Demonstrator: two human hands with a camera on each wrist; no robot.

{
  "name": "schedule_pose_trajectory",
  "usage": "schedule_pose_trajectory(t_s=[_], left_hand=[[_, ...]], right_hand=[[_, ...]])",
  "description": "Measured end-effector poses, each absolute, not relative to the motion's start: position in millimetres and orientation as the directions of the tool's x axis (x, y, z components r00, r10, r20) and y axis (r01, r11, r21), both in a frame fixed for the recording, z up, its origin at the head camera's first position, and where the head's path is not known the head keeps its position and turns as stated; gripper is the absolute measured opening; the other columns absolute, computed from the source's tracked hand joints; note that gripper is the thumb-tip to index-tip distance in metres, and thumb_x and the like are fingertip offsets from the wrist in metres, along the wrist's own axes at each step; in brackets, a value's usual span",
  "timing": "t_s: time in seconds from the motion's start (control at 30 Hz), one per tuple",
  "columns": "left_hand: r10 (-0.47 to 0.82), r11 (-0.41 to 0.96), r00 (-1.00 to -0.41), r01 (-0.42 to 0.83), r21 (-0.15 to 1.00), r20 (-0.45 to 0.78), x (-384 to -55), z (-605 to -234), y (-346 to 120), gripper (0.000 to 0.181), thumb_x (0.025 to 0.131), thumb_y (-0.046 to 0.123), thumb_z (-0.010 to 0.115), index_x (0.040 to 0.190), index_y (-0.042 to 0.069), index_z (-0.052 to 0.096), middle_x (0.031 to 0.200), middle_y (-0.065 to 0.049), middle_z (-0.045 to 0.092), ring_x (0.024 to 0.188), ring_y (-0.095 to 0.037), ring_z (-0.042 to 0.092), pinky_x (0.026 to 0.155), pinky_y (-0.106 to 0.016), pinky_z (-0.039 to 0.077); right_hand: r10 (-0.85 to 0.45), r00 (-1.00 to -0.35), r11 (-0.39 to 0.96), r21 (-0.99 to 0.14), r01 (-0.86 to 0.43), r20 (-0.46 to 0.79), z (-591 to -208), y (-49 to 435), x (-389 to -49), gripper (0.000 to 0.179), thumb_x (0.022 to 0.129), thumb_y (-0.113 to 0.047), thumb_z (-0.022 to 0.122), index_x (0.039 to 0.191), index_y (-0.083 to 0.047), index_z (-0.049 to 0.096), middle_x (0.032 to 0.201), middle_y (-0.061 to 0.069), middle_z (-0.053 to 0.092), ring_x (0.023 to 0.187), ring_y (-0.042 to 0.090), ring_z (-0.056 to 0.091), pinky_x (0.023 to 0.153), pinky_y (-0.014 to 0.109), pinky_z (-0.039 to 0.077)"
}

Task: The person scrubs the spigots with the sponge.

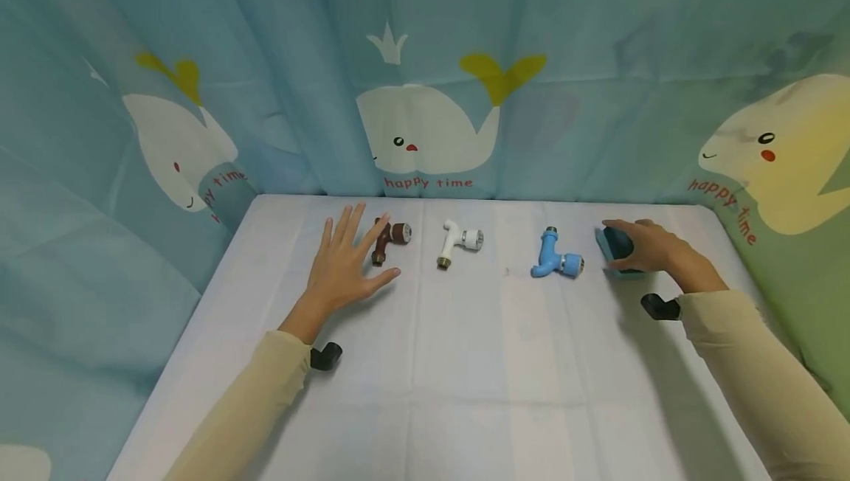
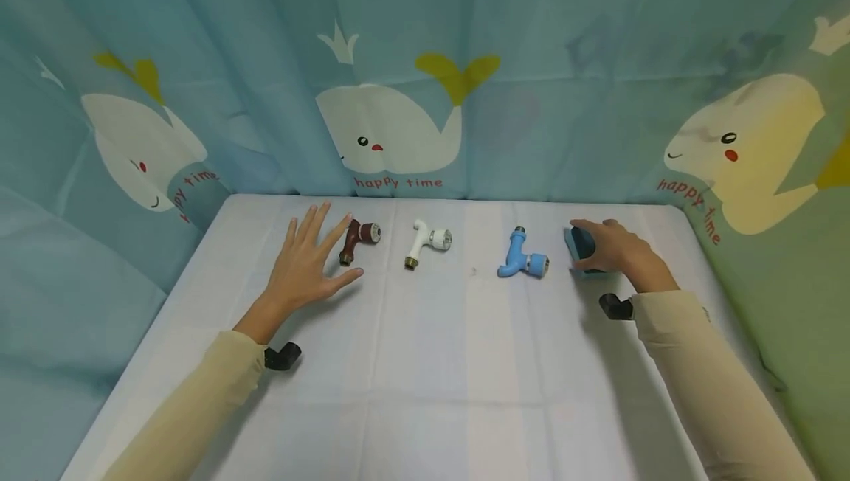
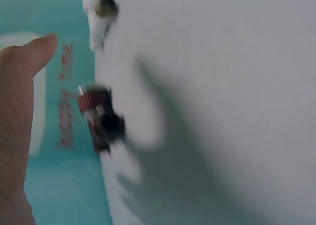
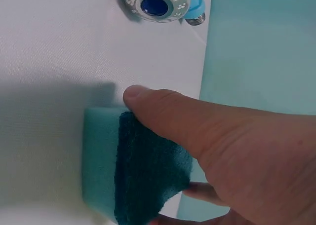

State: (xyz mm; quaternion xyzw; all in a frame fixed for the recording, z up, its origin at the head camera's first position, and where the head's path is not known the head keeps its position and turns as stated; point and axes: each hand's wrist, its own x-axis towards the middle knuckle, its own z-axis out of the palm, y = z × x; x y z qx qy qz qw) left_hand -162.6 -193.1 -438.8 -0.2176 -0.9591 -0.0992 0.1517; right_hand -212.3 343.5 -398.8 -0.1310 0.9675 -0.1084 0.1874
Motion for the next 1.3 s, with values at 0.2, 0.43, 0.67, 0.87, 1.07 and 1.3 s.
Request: schedule_pose_trajectory(t_s=[0.2,0.43,0.67,0.87,1.07,1.3], left_hand=[[0.518,0.785,-0.749,0.608,0.119,0.413,-185.5,-423.2,-123.3,0.092,0.089,0.063,0.070,0.163,0.025,0.031,0.165,-0.022,0.026,0.151,-0.043,0.025,0.121,-0.062,0.021],[0.576,0.782,-0.783,0.611,0.119,0.235,-202.1,-409.9,-3.0,0.095,0.091,0.073,0.058,0.165,0.023,0.025,0.161,-0.015,0.035,0.132,-0.031,0.052,0.101,-0.045,0.050],[0.423,0.892,-0.905,0.405,0.200,-0.055,-205.1,-422.5,78.3,0.108,0.081,0.089,0.049,0.162,0.021,0.026,0.138,-0.008,0.052,0.099,-0.022,0.064,0.068,-0.034,0.054],[0.280,0.952,-0.950,0.257,0.163,-0.137,-214.8,-433.6,108.5,0.111,0.077,0.092,0.051,0.155,0.014,0.039,0.121,-0.005,0.058,0.096,-0.018,0.065,0.074,-0.032,0.054],[0.223,0.969,-0.959,0.199,0.146,-0.175,-226.0,-439.7,117.2,0.087,0.082,0.079,0.064,0.137,0.012,0.054,0.110,-0.002,0.063,0.091,-0.015,0.063,0.073,-0.031,0.053],[0.292,0.874,-0.914,0.136,0.467,-0.282,-239.1,-424.1,85.9,0.077,0.087,0.057,0.073,0.148,0.018,0.048,0.128,-0.005,0.063,0.112,-0.023,0.063,0.089,-0.038,0.054]], right_hand=[[-0.260,-0.920,0.937,-0.307,-0.166,-0.294,-396.3,350.1,-204.6,0.081,0.086,-0.021,0.083,0.149,0.001,0.036,0.135,0.048,0.031,0.113,0.062,0.047,0.083,0.077,0.047],[-0.216,-0.955,0.922,-0.365,-0.132,-0.201,-401.9,357.1,-190.9,0.081,0.087,-0.020,0.081,0.151,-0.005,0.033,0.143,0.051,0.021,0.113,0.069,0.045,0.081,0.080,0.043],[-0.210,-0.967,0.909,-0.392,-0.140,-0.143,-410.1,353.7,-180.8,0.080,0.086,-0.022,0.082,0.150,-0.006,0.036,0.144,0.051,0.022,0.112,0.071,0.046,0.081,0.080,0.042],[-0.213,-0.967,0.906,-0.399,-0.143,-0.137,-416.9,353.0,-175.5,0.080,0.087,-0.022,0.083,0.150,-0.006,0.037,0.144,0.050,0.022,0.113,0.068,0.047,0.082,0.080,0.042],[-0.222,-0.967,0.906,-0.394,-0.157,-0.125,-419.5,351.0,-171.8,0.081,0.086,-0.023,0.084,0.150,-0.008,0.037,0.145,0.049,0.024,0.110,0.064,0.050,0.082,0.079,0.044],[-0.247,-0.968,0.880,-0.426,-0.210,-0.033,-418.8,343.7,-175.1,0.082,0.086,-0.022,0.084,0.152,-0.008,0.037,0.147,0.046,0.024,0.109,0.064,0.050,0.081,0.078,0.043]])
